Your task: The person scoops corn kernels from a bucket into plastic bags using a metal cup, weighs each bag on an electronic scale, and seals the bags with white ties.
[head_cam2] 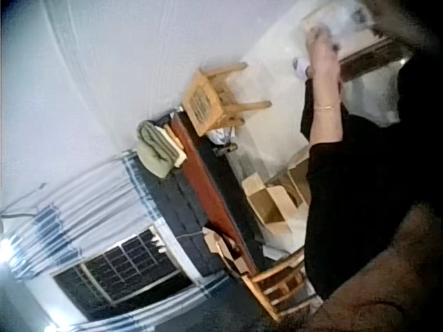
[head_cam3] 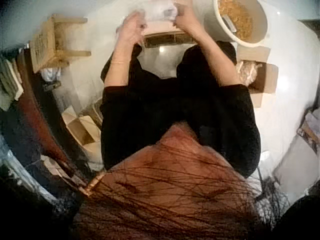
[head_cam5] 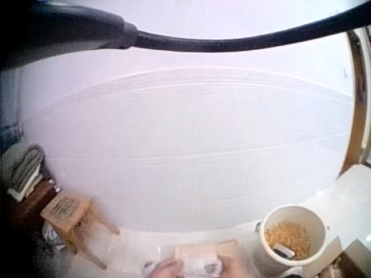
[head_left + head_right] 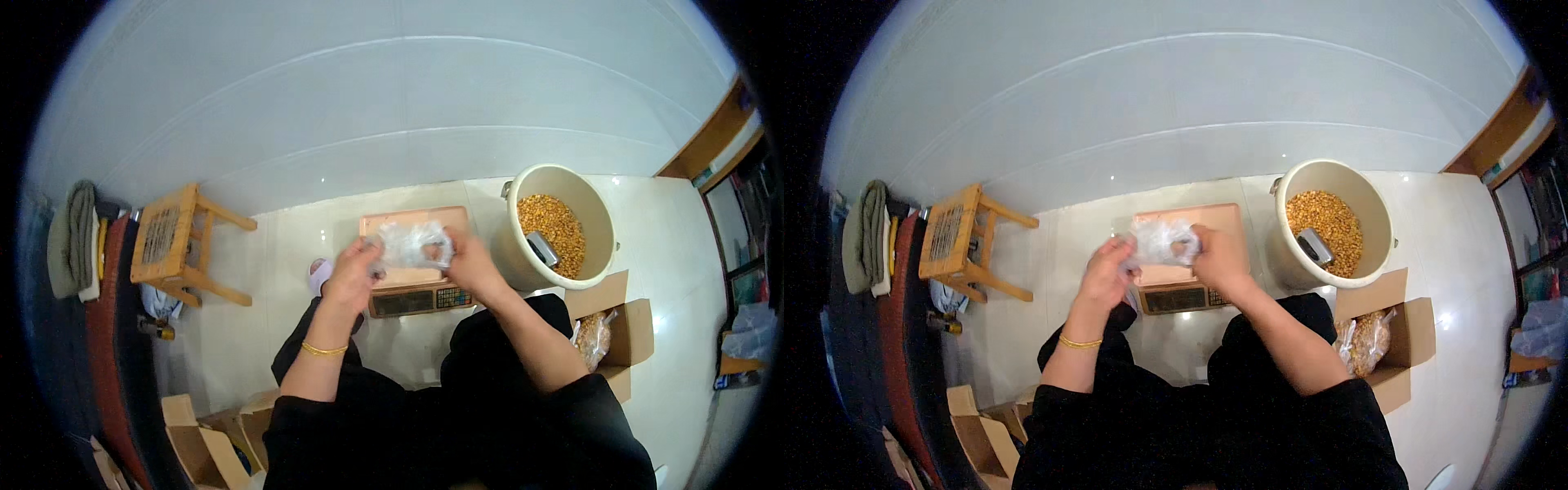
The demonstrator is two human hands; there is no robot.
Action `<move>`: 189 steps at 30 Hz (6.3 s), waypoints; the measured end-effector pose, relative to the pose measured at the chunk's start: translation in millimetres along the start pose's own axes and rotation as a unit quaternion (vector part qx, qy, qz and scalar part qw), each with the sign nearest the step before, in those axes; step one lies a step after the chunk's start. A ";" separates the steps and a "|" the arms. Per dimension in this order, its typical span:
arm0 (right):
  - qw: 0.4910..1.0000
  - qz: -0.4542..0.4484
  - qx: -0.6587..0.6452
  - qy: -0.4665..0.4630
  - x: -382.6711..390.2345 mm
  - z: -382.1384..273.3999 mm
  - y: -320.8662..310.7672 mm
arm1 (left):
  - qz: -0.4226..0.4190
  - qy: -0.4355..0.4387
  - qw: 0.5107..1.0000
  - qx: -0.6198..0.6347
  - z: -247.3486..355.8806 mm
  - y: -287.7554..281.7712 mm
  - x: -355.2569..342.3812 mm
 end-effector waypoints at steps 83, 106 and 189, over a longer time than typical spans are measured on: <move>0.807 0.145 0.484 -0.306 18.1 -52.7 3.4 | -0.021 0.320 0.657 -0.682 70.0 39.0 9.2; 0.830 -0.185 0.523 -0.052 4.2 -5.1 -11.0 | -0.033 0.063 0.977 -0.200 57.2 53.2 4.3; 0.886 -0.005 -0.415 0.208 0.1 310.1 -177.7 | 0.011 -0.074 0.986 -0.152 -19.9 76.0 -65.4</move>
Point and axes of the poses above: each hand's wrist, its own x-axis away from the middle knuckle, its own y-axis out of the palm, z = x × y, the point moved 10 cm from there along -x, towards the middle knuckle, and after that the axes turned 12 degrees about x, right-handed, at the moved point
